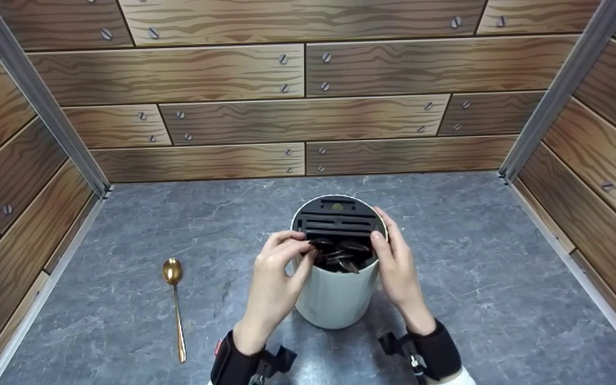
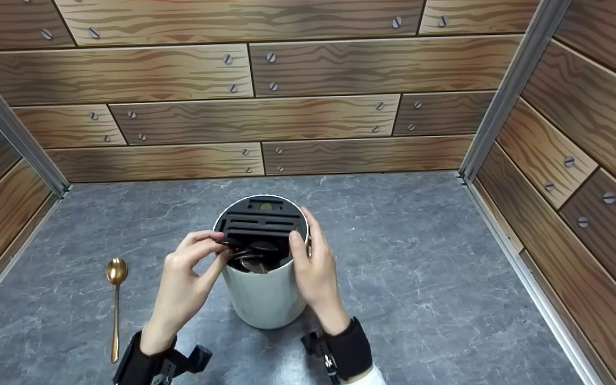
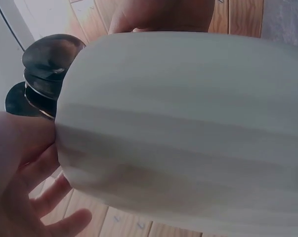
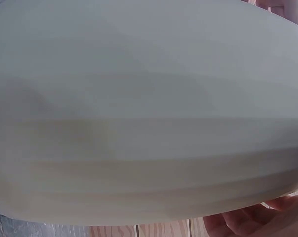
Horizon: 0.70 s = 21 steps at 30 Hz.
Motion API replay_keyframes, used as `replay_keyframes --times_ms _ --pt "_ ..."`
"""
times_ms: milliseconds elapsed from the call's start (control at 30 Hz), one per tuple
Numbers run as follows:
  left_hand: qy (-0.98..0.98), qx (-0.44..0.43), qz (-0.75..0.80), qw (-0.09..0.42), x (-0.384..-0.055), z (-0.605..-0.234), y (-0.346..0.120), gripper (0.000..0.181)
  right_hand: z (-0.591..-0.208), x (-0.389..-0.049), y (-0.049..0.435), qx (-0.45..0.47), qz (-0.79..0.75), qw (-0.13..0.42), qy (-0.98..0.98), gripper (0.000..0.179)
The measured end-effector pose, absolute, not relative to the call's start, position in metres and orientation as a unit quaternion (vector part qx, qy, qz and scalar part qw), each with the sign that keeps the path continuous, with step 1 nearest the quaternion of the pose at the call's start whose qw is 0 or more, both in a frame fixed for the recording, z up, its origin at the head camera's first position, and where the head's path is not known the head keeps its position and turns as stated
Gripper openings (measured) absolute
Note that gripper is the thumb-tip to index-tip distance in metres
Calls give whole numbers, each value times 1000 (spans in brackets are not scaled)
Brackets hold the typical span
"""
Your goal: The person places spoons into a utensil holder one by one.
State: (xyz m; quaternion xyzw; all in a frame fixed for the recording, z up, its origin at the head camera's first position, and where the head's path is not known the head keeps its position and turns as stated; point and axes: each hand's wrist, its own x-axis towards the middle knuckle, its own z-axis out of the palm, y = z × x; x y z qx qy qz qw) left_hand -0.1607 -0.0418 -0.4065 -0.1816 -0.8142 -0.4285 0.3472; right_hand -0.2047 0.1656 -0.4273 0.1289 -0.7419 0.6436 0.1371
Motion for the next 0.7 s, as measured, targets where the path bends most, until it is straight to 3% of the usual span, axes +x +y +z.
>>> replay_keyframes --times_ms 700 --pt "-824 -196 -411 337 -160 -409 -41 17 -427 -205 165 131 643 142 -741 49"
